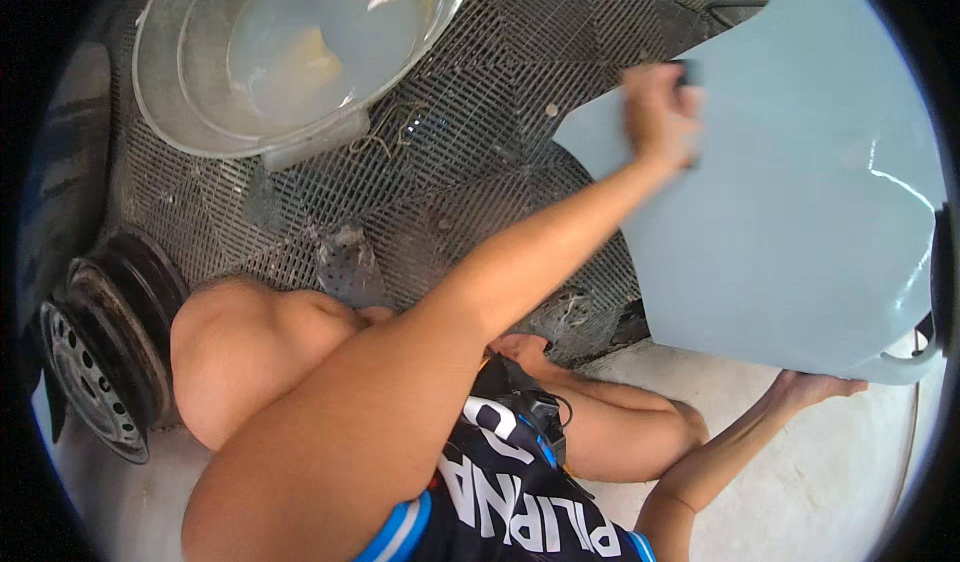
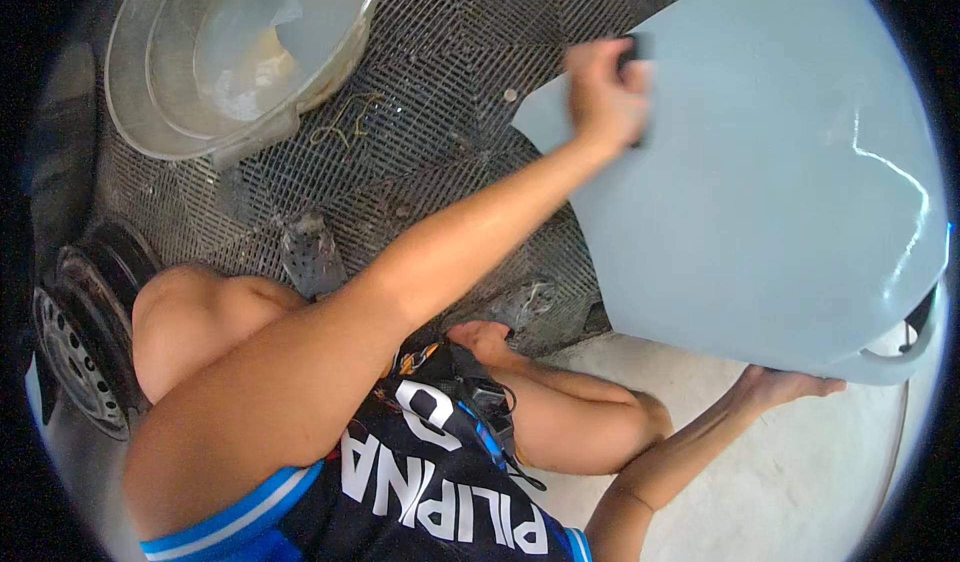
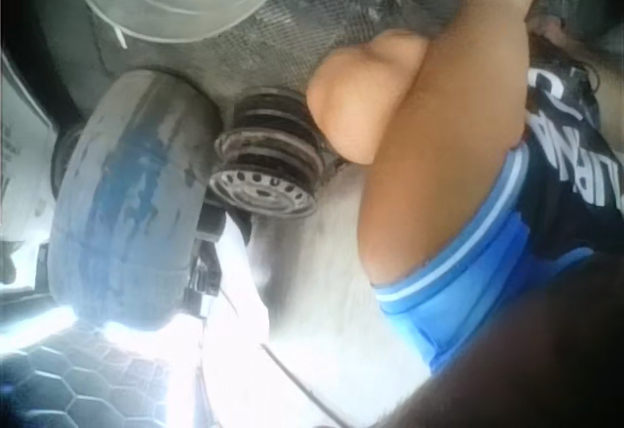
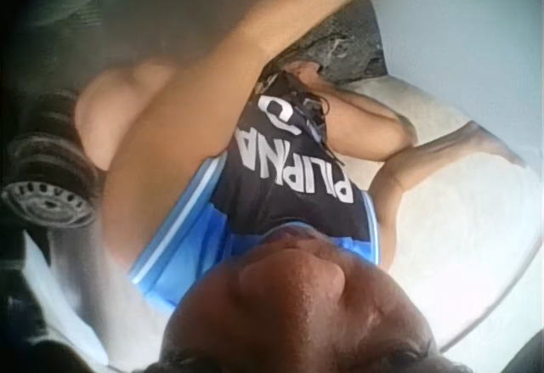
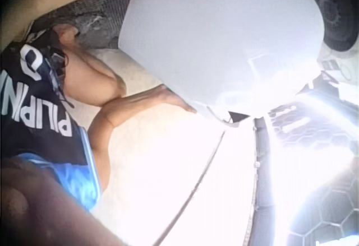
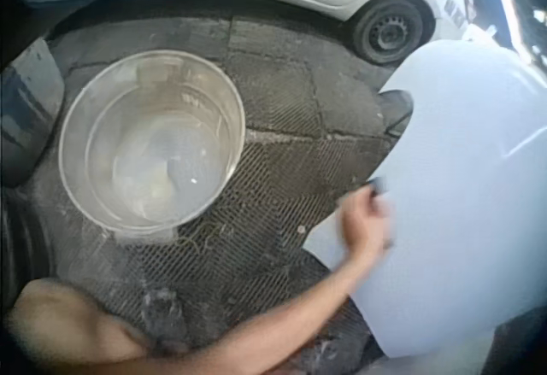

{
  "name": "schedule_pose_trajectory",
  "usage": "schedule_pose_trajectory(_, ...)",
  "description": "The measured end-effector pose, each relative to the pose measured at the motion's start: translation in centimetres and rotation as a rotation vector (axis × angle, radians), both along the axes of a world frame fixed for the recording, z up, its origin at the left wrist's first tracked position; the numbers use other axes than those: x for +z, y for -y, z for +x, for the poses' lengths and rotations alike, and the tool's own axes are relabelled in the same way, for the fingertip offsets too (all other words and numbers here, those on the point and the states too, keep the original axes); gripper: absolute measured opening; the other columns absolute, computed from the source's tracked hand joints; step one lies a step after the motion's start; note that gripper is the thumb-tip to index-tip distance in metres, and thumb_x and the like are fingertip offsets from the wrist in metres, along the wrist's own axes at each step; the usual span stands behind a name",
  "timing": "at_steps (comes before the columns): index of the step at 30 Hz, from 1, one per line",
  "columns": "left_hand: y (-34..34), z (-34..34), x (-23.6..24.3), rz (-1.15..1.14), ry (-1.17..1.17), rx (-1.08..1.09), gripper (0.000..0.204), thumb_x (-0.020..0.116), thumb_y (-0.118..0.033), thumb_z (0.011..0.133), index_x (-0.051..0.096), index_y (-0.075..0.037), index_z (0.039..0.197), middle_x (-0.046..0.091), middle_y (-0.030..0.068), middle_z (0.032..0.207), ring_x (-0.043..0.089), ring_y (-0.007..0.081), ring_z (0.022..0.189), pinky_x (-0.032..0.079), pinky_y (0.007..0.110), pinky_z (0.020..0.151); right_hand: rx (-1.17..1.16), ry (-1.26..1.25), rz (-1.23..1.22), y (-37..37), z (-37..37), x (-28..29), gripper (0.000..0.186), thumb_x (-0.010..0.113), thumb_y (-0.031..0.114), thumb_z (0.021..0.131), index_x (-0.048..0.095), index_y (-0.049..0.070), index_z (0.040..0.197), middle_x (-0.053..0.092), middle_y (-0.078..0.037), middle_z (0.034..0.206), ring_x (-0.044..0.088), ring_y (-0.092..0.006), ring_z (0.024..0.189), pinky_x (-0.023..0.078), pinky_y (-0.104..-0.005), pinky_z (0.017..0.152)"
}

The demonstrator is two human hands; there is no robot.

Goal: The person sands a white car fender using a sanding block and water. They repeatedly dip the sanding block into a bucket of water and rub it across the surface of the fender, occasionally turning the part to access different areas.

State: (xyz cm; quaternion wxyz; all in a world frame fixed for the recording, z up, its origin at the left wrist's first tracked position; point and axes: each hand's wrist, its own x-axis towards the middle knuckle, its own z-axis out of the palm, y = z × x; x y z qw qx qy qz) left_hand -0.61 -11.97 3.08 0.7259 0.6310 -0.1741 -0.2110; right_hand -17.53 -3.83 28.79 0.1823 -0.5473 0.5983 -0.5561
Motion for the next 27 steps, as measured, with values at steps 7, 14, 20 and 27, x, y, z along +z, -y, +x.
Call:
schedule_pose_trajectory(7,-1.8,1.1,-6.0,0.564,-0.323,-0.135,0.034,0.074,-0.023,0.083,0.064,-0.005,0.110,0.059,0.0178,0.112,0.057,0.0352,0.103,0.047,0.047,0.092,-0.034,-0.019,-0.023,-0.2,0.0,0.3,0.089,0.012,0.075,0.098,0.029,0.008,0.155,0.031,-0.012,0.159,0.030,-0.0319,0.146,0.029,-0.0494,0.121)
schedule_pose_trajectory(14,-2.0,-0.2,-0.3,-0.052,0.115,-0.016,0.034,0.074,-0.022,0.083,0.064,-0.006,0.110,0.060,0.0162,0.109,0.057,0.0356,0.104,0.047,0.046,0.091,-0.028,-0.026,0.023,-0.2,0.1,0.0,0.086,0.012,0.074,0.099,0.032,0.010,0.154,0.035,-0.011,0.157,0.033,-0.0311,0.145,0.032,-0.0490,0.120)
schedule_pose_trajectory(20,-2.7,0.4,-5.5,0.613,-0.188,-0.187,0.033,0.068,-0.025,0.087,0.063,-0.007,0.115,0.060,0.0160,0.112,0.058,0.0338,0.109,0.049,0.047,0.093,-0.006,-0.062,-0.034,0.1,-0.5,0.2,0.081,0.014,0.070,0.100,0.033,0.012,0.153,0.037,-0.010,0.156,0.034,-0.0312,0.145,0.034,-0.0510,0.120)
schedule_pose_trajectory(27,-2.7,-0.7,-1.8,-0.035,0.229,-0.062,0.031,0.069,-0.023,0.086,0.061,-0.007,0.111,0.057,0.0159,0.102,0.055,0.0363,0.098,0.046,0.050,0.083,-0.024,-0.073,0.033,-0.2,0.3,-0.1,0.086,0.017,0.075,0.097,0.034,0.011,0.152,0.036,-0.011,0.154,0.034,-0.0318,0.144,0.034,-0.0508,0.119)
